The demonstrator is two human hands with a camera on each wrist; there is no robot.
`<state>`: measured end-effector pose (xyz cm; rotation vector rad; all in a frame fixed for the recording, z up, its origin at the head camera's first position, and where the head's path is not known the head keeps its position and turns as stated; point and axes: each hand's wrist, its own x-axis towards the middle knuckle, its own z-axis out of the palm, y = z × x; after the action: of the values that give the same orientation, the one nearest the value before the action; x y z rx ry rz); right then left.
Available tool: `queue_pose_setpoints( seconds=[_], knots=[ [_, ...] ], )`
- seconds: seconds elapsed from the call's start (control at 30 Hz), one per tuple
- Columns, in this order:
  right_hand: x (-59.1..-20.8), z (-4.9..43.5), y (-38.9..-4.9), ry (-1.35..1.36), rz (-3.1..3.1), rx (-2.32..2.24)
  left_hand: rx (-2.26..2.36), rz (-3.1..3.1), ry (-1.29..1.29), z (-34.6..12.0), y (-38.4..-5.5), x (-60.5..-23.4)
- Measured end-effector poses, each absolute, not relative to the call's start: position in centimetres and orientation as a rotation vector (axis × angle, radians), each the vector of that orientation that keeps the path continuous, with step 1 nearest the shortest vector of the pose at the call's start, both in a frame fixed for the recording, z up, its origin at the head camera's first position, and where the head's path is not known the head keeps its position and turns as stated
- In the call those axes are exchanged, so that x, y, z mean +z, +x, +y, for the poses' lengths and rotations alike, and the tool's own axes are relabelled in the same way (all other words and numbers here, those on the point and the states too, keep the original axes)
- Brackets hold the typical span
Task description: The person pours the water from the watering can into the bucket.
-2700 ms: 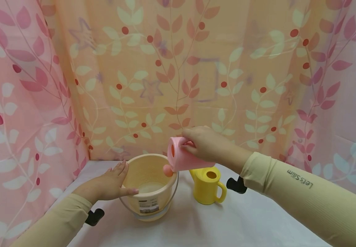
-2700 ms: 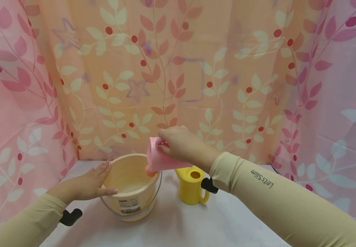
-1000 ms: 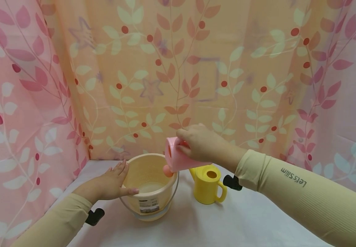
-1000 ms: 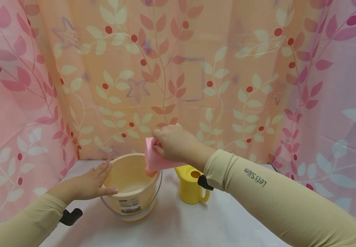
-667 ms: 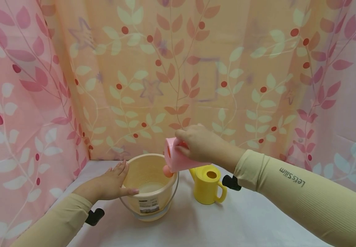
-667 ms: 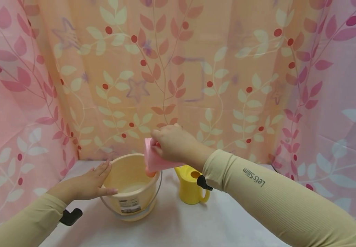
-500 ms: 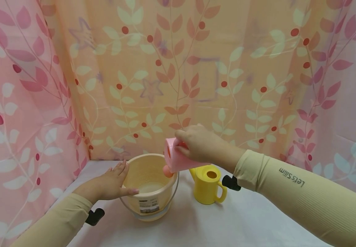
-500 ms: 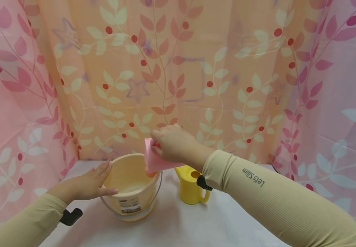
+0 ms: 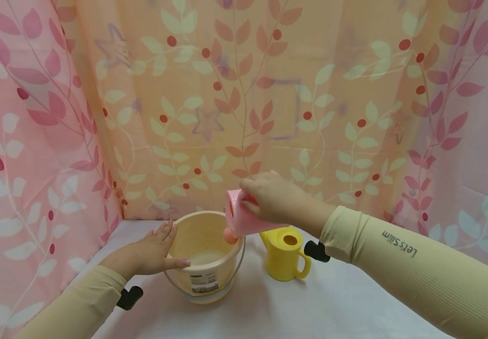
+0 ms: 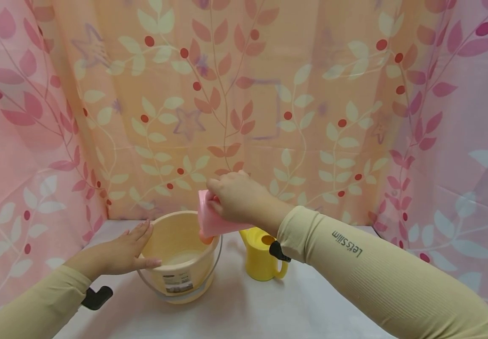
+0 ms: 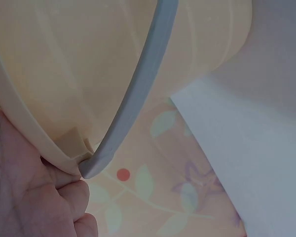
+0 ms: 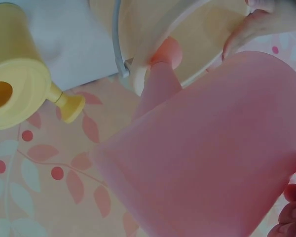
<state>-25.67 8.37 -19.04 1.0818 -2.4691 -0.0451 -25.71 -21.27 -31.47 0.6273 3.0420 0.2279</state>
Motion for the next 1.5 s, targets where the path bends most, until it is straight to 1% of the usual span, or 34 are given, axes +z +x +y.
queue_pose_setpoints(
  seconds=[0.43, 0.73, 1.1, 1.3, 1.5],
  knots=[
    [-19.0, 8.3, -25.6, 1.092, -2.459, -0.057, 0.253, 3.037, 0.635, -21.2, -25.4, -31.2],
    [-19.2, 8.8, -25.7, 1.072, -2.486, 0.023, 0.257, 3.037, 0.644, -21.3, -25.6, -31.4],
    [-20.4, 10.8, -26.4, 0.994, -2.487, 0.307, 0.242, 3.042, 0.629, -21.3, -25.7, -31.4],
    [-21.9, 12.3, -27.0, 0.888, -2.523, 0.598, 0.240, 3.039, 0.615, -21.3, -25.9, -31.6],
    [-23.4, 13.4, -27.3, 0.772, -2.539, 0.788, 0.254, 3.036, 0.620, -21.4, -25.9, -31.6]
  ],
)
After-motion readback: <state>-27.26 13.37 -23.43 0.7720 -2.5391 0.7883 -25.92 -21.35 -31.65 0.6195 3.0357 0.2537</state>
